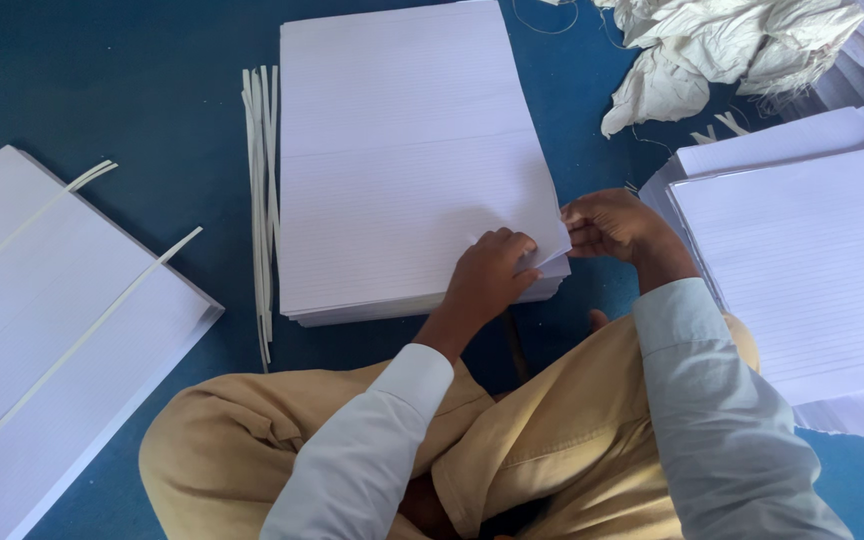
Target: The person folds a stack of lined paper in half, aligns the edges, and places the folded stack on the floor. They then insert two white plastic strips into the fold to secure the pages and set the assembled notebook aside.
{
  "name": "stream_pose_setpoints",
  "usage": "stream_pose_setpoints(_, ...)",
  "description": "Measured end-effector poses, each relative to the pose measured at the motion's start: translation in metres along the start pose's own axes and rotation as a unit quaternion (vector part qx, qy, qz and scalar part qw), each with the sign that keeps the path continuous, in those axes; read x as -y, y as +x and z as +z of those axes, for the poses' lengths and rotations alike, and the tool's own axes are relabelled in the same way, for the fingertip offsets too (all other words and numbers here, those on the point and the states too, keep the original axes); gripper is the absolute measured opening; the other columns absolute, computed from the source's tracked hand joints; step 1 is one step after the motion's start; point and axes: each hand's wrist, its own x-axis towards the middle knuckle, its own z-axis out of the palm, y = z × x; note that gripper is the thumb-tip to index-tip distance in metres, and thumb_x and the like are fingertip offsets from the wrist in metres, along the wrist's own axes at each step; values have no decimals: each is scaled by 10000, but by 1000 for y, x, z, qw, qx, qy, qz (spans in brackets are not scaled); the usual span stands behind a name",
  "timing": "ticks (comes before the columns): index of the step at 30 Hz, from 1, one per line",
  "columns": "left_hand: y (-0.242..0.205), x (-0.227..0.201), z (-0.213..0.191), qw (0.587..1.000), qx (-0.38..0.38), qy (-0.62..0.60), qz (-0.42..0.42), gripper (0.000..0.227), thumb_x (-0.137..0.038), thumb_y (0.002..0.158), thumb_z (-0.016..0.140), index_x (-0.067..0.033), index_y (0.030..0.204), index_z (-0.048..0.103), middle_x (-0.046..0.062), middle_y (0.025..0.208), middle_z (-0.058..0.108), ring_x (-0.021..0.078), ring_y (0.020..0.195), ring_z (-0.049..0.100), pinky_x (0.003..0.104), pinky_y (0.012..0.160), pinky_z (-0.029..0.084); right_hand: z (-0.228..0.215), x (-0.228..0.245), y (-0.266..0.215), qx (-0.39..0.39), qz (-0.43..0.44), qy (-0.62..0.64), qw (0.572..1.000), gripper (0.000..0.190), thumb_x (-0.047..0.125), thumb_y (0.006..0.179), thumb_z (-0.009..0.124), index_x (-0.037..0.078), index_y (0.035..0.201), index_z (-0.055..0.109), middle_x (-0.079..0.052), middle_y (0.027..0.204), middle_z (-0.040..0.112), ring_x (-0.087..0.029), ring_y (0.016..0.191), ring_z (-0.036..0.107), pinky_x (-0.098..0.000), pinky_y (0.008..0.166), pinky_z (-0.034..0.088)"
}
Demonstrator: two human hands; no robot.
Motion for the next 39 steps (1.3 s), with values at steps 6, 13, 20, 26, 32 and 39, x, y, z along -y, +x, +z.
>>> stream_pose_setpoints(6, 2, 0, -10, 997, 24, -57, -45, 284, -319, 840, 777, -79, 988, 738, 91, 980, 719, 272, 967, 649, 427, 845, 524, 1, -3, 4, -24, -7, -43, 999, 252, 142, 838, 716, -45, 1006, 705, -150, 909, 727, -269, 805, 734, -424, 767, 642)
stream_pose_setpoints(13, 0, 2, -4, 1000, -13, -14, -2, 241, -303, 851, 761, -95, 972, 741, 84, 953, 709, 269, 941, 648, 424, 817, 533, -7, -18, 19, -44, 0, -131, 990, 187, 77, 776, 774, -50, 908, 734, -164, 840, 722, -248, 697, 733, -386, 681, 643)
stream_pose_setpoints(20, -2, 2, 11, 994, -57, 69, 67, 139, -234, 885, 708, -107, 925, 746, 66, 917, 701, 254, 917, 648, 425, 774, 530, -10, -23, 15, -51, -7, -153, 987, 161, 56, 752, 758, -59, 864, 746, -139, 712, 692, -198, 592, 657, -322, 566, 596)
stream_pose_setpoints(26, -2, 7, 15, 994, -79, 54, 53, 142, -216, 923, 687, -88, 944, 743, 59, 918, 705, 242, 914, 658, 416, 784, 535, -7, -19, 11, -53, -21, -155, 986, 209, 105, 774, 825, -54, 872, 730, -138, 743, 693, -207, 636, 662, -353, 588, 554)
stream_pose_setpoints(32, -2, 7, 16, 994, -67, 66, 61, 153, -232, 918, 706, -107, 981, 767, 45, 948, 702, 234, 946, 644, 405, 807, 534, -1, -19, 16, -67, 45, -186, 979, 199, 131, 824, 797, -49, 882, 734, -159, 817, 725, -241, 716, 714, -357, 640, 595)
stream_pose_setpoints(39, -7, 4, 20, 986, -69, 112, 99, 219, -206, 855, 746, -129, 1057, 783, 14, 1044, 698, 222, 1045, 610, 396, 878, 498, 1, -18, 18, -51, 72, -208, 974, 173, 94, 862, 716, -53, 953, 729, -161, 890, 756, -260, 773, 754, -377, 685, 638)
